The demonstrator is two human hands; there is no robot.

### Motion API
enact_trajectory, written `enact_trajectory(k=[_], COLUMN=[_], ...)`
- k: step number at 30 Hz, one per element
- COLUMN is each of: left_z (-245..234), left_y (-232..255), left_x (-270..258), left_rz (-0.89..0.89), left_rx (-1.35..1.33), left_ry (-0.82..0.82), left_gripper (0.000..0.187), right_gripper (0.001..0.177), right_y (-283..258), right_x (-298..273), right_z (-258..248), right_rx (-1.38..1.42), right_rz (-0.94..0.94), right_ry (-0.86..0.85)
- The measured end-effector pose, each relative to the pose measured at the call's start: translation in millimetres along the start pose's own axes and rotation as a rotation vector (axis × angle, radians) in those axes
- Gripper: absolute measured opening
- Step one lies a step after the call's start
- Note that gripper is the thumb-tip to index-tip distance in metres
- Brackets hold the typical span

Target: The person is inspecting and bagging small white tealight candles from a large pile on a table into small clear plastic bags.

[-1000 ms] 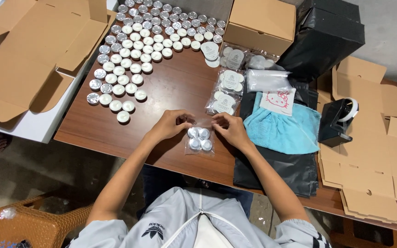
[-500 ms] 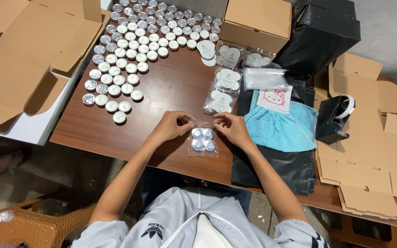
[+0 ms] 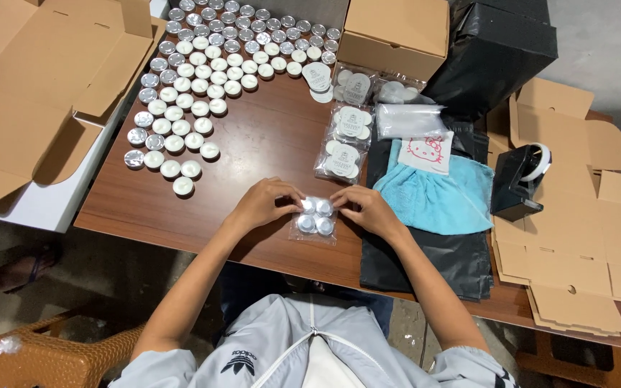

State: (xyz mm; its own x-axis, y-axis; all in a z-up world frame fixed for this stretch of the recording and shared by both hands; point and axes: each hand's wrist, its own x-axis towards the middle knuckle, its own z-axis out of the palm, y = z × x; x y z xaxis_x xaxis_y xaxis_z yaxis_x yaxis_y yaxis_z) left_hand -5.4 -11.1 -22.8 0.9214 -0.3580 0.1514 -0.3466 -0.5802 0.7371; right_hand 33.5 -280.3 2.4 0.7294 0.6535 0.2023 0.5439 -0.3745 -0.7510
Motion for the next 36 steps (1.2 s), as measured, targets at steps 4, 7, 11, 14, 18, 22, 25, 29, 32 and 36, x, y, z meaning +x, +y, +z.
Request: enact_trajectory(k=[4, 7, 11, 14, 18, 22, 25, 29, 32, 36], left_z=[2.1, 19.9, 26.1, 24.5, 23.8, 38.4, 40.6, 43.1, 45.4, 55.3], left_y=[2.7, -22.5, -28.6, -24.6, -17.6, -28.5, -28.6, -23.7, -13.9, -11.2], left_x=[-4.0, -3.6, -4.2, -3.1, -6.7, -7.5, -6.4, -0.1, 3.5, 3.8], left_rz=[0.062, 0.193, 0.267, 0.318, 0.404, 0.467, 0.475, 0.490, 0.478, 0.405], left_rx=[0.094, 0.265, 0.349, 0.356, 0.407, 0.449, 0.470, 0.491, 0.495, 0.540], left_ry=[0.009, 0.089, 0.158, 0.154, 0.146, 0.186, 0.206, 0.229, 0.219, 0.192], left_gripper=[0.026, 0.009, 0.009, 0.011, 0.053, 0.047, 0.042, 0.042, 0.041, 0.043], right_gripper=[0.018, 0.030, 0.053, 0.042, 0.041, 0.042, 0.035, 0.025, 0.028, 0.052], right_y=[-1.7, 2.1, 3.4, 4.5, 14.4, 10.6, 28.0, 84.3, 179.3, 138.5], right_x=[-8.5, -16.2, -24.9, -26.0, -32.3, -46.7, -75.9, -143.8, -193.7, -173.0], right_z=[1.1, 5.8, 20.1, 23.4, 30.4, 7.0, -55.6, -180.9, -250.4, -259.5], right_rx=[-0.066, -0.221, -0.483, -0.579, -0.643, -0.645, -0.484, -0.772, -0.801, -0.237], right_rz=[-0.003, -0.100, -0.185, -0.206, -0.209, -0.216, -0.035, 0.565, 0.896, 1.056], right_ry=[-0.058, -0.076, -0.025, 0.033, 0.099, 0.153, 0.412, 0.660, 0.628, 0.551])
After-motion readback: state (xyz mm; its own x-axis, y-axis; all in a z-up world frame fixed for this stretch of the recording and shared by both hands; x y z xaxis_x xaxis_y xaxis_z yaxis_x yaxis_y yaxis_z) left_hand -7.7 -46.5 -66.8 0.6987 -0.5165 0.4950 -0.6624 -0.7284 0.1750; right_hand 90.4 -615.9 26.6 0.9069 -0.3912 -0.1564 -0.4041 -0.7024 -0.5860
